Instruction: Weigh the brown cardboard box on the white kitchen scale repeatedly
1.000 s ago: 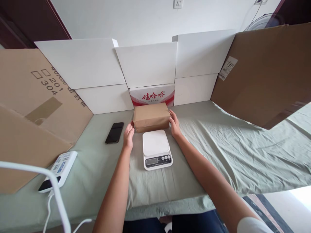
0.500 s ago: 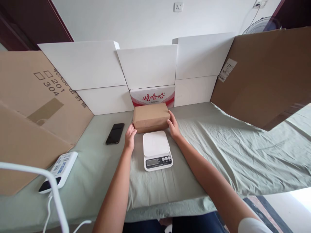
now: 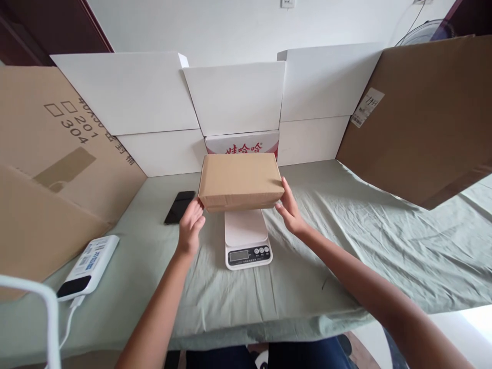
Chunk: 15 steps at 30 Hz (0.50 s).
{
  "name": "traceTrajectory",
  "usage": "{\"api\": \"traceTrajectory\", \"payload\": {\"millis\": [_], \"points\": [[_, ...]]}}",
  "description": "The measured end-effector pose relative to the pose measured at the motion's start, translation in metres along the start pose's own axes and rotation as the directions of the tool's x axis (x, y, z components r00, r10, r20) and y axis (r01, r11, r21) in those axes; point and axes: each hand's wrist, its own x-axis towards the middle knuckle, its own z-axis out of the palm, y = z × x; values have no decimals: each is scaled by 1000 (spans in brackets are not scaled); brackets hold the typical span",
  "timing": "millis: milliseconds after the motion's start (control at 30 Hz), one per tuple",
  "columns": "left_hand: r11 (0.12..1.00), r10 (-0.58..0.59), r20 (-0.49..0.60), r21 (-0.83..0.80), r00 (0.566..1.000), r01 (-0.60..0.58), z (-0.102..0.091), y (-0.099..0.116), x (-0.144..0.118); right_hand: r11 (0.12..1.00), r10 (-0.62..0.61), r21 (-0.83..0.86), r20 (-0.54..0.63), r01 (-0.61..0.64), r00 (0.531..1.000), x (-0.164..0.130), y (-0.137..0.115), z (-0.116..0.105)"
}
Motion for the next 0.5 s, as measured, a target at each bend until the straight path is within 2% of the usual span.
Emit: {"api": "traceTrajectory", "payload": {"millis": [133, 233, 367, 500], "points": [[998, -65, 7, 25, 998, 65, -10, 3, -53, 998, -17, -53, 30, 19, 999, -35, -6, -11], [992, -122, 32, 44, 992, 121, -18, 0, -80, 997, -15, -69, 46, 18, 999, -53, -9, -14], [983, -167, -9, 72, 986, 167, -25, -3, -93, 996, 1, -90, 54, 4, 999, -62, -9, -14], [985, -155, -23, 67, 988, 156, -26, -4, -95, 996, 2, -86, 60, 4, 998, -62, -7, -14]]}}
